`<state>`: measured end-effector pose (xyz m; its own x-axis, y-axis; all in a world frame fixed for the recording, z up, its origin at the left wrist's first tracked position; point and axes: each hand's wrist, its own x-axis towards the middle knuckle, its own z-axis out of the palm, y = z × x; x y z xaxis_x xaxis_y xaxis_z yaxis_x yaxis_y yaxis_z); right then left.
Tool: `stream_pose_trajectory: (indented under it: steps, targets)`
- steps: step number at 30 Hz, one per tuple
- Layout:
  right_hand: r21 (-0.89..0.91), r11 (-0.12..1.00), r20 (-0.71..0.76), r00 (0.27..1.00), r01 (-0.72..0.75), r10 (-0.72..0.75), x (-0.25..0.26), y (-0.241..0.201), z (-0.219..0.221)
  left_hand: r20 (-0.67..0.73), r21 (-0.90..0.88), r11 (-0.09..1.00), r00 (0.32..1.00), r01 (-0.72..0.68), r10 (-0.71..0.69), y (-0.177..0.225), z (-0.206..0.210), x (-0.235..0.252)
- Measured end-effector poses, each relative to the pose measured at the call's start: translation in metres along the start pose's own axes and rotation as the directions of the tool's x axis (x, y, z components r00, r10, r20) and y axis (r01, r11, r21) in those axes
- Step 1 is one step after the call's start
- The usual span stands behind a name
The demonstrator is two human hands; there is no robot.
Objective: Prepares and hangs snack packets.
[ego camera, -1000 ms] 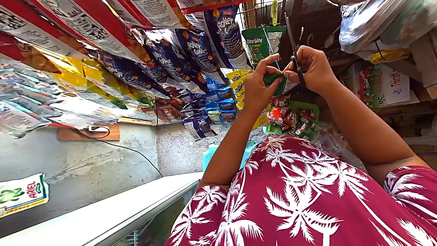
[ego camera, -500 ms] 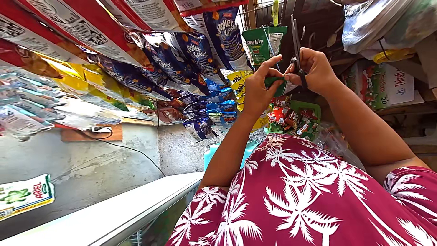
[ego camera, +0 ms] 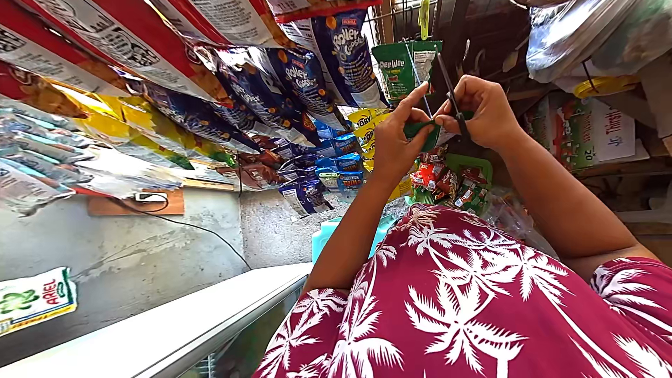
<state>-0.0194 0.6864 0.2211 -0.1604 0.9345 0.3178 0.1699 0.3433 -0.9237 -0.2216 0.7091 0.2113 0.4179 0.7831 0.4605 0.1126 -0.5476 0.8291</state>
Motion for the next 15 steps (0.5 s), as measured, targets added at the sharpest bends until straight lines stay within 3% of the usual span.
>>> stream_pose_trajectory:
  steps: [7,15]
  targets:
    - [-0.030,1.000,0.020,1.000,0.008,-0.008,0.007,-0.002,-0.001,0.027,0.091,0.995,0.999,-0.039,0.037,0.000,-0.002,0.005]
    - [-0.123,0.990,-0.085,0.995,-0.070,0.060,0.028,0.006,0.005,-0.015,0.155,0.988,1.000,0.018,-0.015,-0.012,-0.008,0.022]
